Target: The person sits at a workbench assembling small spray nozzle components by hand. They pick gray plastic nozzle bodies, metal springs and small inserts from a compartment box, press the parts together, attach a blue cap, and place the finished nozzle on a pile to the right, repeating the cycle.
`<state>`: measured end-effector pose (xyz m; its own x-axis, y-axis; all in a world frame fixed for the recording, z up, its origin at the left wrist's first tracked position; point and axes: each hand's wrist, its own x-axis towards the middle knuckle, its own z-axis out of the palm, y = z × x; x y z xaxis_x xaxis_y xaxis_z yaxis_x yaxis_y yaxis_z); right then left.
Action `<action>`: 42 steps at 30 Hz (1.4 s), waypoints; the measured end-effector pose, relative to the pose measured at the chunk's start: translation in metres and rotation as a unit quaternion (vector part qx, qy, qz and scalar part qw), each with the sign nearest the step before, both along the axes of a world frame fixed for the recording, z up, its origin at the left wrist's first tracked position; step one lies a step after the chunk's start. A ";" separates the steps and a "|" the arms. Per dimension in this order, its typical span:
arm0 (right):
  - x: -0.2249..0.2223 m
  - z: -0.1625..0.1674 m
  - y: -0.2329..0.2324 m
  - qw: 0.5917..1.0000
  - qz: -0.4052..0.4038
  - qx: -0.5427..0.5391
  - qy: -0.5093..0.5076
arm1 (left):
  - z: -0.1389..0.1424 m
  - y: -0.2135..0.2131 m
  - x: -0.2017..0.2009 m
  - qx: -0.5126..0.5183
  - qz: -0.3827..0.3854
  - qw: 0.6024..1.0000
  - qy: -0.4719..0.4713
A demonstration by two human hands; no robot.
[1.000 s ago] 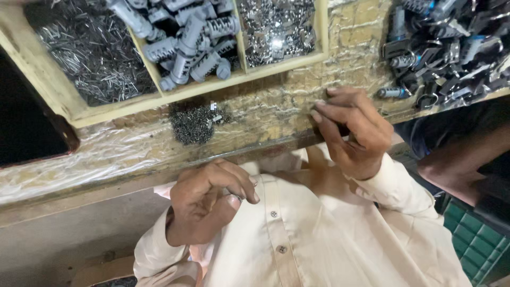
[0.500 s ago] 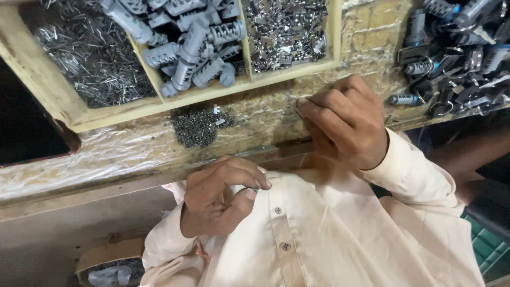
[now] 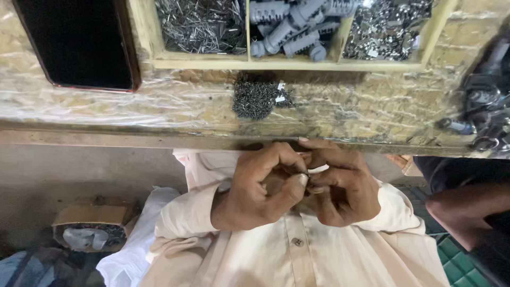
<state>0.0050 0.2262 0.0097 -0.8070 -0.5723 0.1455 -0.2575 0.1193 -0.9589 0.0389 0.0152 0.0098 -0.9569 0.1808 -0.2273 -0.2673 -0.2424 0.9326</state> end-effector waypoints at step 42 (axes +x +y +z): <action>-0.144 0.121 -0.102 0.811 0.024 0.268 0.520 | -0.025 -0.004 -0.011 0.183 0.027 0.977 -0.103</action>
<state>-0.1391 0.1242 0.1302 -0.3826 -0.8053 0.4529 -0.9101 0.4130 -0.0345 0.0284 0.0110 -0.0151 -0.9077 0.2366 -0.3464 -0.4185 -0.5688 0.7081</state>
